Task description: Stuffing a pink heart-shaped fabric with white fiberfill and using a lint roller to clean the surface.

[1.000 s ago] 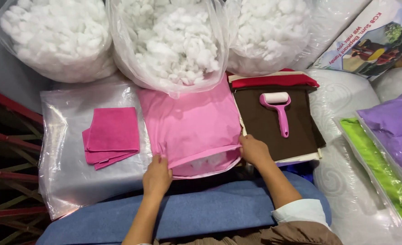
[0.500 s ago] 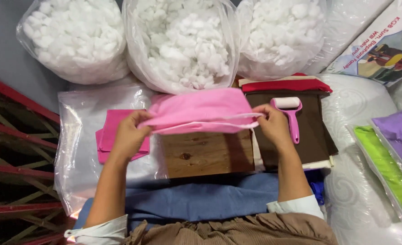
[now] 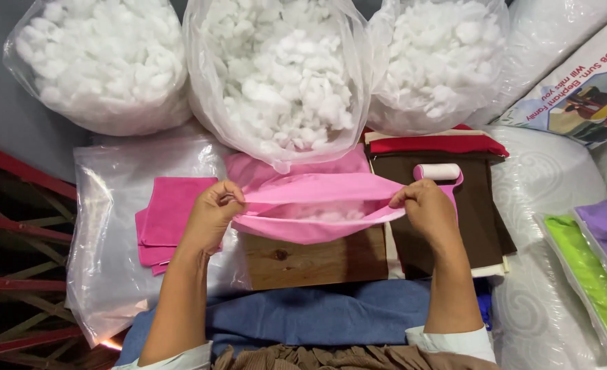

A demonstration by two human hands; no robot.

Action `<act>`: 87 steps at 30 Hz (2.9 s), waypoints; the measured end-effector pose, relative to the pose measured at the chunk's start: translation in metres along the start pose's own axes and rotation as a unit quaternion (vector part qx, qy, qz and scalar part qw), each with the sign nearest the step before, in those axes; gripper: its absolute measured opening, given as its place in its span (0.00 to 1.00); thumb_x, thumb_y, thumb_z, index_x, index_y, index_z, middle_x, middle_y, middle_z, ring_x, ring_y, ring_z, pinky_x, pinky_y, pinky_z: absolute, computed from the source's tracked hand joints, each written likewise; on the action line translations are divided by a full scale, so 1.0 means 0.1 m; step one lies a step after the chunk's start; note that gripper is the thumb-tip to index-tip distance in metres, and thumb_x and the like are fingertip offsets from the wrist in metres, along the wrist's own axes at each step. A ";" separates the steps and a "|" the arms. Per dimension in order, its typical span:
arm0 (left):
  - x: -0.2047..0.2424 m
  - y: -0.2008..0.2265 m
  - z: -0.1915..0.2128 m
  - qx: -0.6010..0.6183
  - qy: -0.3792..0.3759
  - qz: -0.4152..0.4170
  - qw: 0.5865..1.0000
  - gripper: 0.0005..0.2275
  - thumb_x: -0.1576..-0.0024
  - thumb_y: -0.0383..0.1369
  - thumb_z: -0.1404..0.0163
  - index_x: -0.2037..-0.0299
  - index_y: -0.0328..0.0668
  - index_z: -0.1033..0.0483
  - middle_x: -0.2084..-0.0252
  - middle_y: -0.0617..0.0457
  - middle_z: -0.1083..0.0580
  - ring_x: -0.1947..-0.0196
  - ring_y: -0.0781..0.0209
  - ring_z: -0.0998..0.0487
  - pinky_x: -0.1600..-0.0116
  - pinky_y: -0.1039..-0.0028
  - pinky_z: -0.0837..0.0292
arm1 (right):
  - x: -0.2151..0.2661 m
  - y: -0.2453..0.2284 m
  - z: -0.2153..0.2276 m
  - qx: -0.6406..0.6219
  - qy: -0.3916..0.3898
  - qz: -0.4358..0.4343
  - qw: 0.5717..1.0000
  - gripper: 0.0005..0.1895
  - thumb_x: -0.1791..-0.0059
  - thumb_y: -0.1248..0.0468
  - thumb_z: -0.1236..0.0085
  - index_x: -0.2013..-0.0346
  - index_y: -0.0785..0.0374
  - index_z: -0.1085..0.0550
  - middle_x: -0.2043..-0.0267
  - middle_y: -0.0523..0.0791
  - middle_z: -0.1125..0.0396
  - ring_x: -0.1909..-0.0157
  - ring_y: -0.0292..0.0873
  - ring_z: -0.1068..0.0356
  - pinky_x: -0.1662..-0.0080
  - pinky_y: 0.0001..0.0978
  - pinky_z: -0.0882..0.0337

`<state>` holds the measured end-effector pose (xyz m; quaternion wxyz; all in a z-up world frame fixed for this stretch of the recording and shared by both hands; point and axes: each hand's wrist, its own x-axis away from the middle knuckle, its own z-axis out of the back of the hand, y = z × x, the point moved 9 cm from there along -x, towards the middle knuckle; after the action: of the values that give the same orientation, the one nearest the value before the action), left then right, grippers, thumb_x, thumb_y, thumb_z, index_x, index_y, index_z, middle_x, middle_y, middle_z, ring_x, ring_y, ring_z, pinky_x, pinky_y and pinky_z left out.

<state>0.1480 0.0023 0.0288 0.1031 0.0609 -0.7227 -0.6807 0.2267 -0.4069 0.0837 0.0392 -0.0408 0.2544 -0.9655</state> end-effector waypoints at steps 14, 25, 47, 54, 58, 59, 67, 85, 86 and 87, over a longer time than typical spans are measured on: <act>0.61 0.99 -0.54 -0.478 -0.059 -0.121 0.868 0.27 0.52 0.19 0.51 0.38 0.33 0.31 0.27 0.42 0.38 0.41 0.31 0.29 0.47 0.44 0.26 | 0.39 -0.57 0.19 0.150 0.130 0.138 0.970 0.27 0.56 0.68 0.43 0.42 0.51 0.30 0.59 0.48 0.35 0.59 0.58 0.27 0.60 0.48 0.25; 0.95 2.74 -0.10 -0.436 0.115 -0.352 0.820 0.20 0.53 0.16 0.56 0.57 0.39 0.13 0.55 0.51 0.20 0.56 0.58 0.21 0.51 0.70 0.27 | 0.72 -1.17 1.71 0.012 0.336 0.336 0.880 0.18 0.54 0.79 0.51 0.53 0.72 0.19 0.56 0.53 0.34 0.52 0.53 0.33 0.48 0.42 0.32; 0.86 0.50 -0.08 -0.611 -0.076 0.018 0.788 0.11 0.47 0.31 0.50 0.61 0.57 0.14 0.54 0.51 0.21 0.52 0.42 0.19 0.49 0.54 0.23 | 0.47 -0.13 0.33 0.115 0.018 -0.018 0.993 0.17 0.53 0.59 0.51 0.57 0.39 0.17 0.49 0.40 0.25 0.46 0.55 0.28 0.47 0.51 0.27; 0.73 -1.40 -0.14 -0.579 -0.226 0.135 0.771 0.18 0.49 0.28 0.50 0.54 0.66 0.16 0.53 0.52 0.19 0.49 0.47 0.18 0.46 0.59 0.23 | 0.46 0.43 -0.81 0.232 -0.135 -0.033 0.963 0.11 0.56 0.58 0.45 0.70 0.37 0.16 0.61 0.40 0.22 0.51 0.51 0.24 0.53 0.44 0.22; 0.72 -1.12 -0.51 -0.539 -0.191 0.124 0.811 0.10 0.46 0.32 0.51 0.62 0.61 0.17 0.54 0.52 0.19 0.49 0.47 0.19 0.48 0.59 0.23 | 0.49 0.02 -0.94 0.117 -0.067 0.049 0.990 0.12 0.52 0.61 0.53 0.70 0.48 0.20 0.52 0.45 0.26 0.46 0.57 0.27 0.44 0.50 0.28; 0.72 -0.90 -0.61 -0.500 -0.107 0.068 0.857 0.06 0.45 0.31 0.51 0.59 0.51 0.24 0.44 0.44 0.27 0.44 0.37 0.24 0.45 0.52 0.25 | 0.55 -0.21 -1.03 0.048 -0.035 0.101 0.993 0.10 0.50 0.61 0.50 0.57 0.56 0.24 0.47 0.52 0.30 0.38 0.59 0.35 0.37 0.52 0.37; 0.73 -1.24 -1.15 -0.570 -0.046 -0.039 0.820 0.27 0.38 0.52 0.58 0.28 0.61 0.40 0.24 0.46 0.46 0.24 0.31 0.55 0.31 0.34 0.50 | 0.49 -0.32 -2.09 0.148 0.009 0.047 0.988 0.36 0.47 0.41 0.56 0.25 0.40 0.49 0.22 0.52 0.58 0.24 0.70 0.64 0.35 0.80 0.58; -0.52 -1.05 -0.99 -0.621 0.059 0.000 0.782 0.27 0.43 0.59 0.59 0.33 0.68 0.32 0.24 0.52 0.41 0.22 0.37 0.54 0.32 0.28 0.61 | -0.62 -0.40 -1.96 0.102 -0.079 -0.043 0.991 0.30 0.44 0.41 0.66 0.26 0.32 0.47 0.20 0.43 0.61 0.22 0.66 0.66 0.32 0.78 0.64; -0.62 -0.93 -0.94 -0.609 0.101 -0.019 0.787 0.26 0.44 0.57 0.56 0.38 0.61 0.27 0.28 0.49 0.37 0.24 0.35 0.50 0.34 0.27 0.58 | -0.73 -0.45 -1.80 0.094 -0.034 -0.049 0.994 0.27 0.44 0.44 0.64 0.30 0.38 0.40 0.21 0.44 0.57 0.22 0.66 0.64 0.32 0.77 0.62; -0.61 -0.88 -0.88 -0.596 0.141 -0.028 0.790 0.25 0.45 0.56 0.53 0.43 0.55 0.22 0.32 0.47 0.34 0.26 0.33 0.47 0.35 0.26 0.54 | -0.75 -0.47 -1.70 0.087 0.002 -0.055 0.995 0.25 0.44 0.46 0.62 0.34 0.44 0.33 0.21 0.46 0.54 0.22 0.65 0.62 0.31 0.75 0.61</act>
<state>0.2226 -0.0749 -0.0583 0.2002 0.1033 -0.1490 -0.9628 0.2815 -0.2761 -0.0449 -0.0112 -0.0488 0.1670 -0.9847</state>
